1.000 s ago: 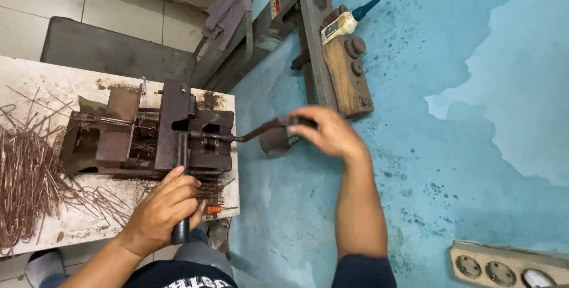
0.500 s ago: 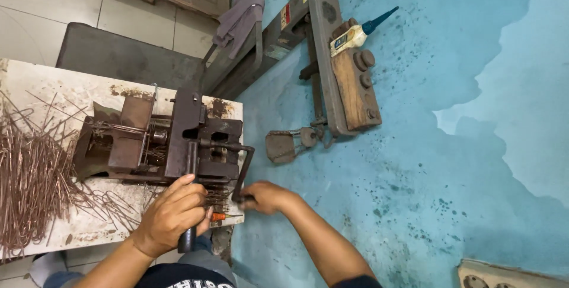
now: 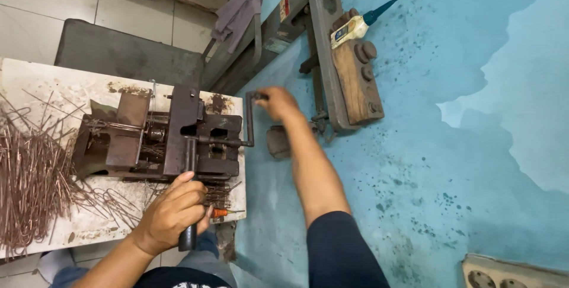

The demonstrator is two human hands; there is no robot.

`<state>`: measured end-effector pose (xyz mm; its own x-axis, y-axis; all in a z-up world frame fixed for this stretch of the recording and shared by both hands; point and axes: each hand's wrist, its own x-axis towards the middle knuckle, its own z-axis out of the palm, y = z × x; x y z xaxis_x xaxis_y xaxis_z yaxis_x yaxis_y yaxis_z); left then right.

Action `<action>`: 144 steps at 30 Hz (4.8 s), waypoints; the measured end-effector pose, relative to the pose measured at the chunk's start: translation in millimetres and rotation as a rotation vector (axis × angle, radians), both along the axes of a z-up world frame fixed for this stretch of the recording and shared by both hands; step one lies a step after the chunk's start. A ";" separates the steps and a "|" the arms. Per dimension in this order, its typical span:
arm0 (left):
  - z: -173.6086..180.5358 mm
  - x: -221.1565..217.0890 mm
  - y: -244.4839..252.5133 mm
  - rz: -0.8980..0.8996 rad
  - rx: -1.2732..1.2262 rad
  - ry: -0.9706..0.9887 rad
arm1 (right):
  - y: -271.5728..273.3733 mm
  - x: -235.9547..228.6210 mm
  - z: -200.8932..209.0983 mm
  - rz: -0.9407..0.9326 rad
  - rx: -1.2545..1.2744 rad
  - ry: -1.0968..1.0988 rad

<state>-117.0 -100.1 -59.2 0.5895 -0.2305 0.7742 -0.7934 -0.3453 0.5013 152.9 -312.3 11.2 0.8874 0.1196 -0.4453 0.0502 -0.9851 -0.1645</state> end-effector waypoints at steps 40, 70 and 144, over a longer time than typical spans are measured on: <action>5.2 0.2 -1.9 0.063 0.011 -0.043 | -70.5 -217.1 53.3 0.382 0.200 0.376; 54.6 19.1 11.2 -0.004 0.166 -0.070 | -83.4 -200.2 85.8 0.372 0.324 -0.458; -86.9 -90.4 90.3 0.615 -0.049 1.656 | 178.2 -244.3 -155.4 -0.019 0.628 0.323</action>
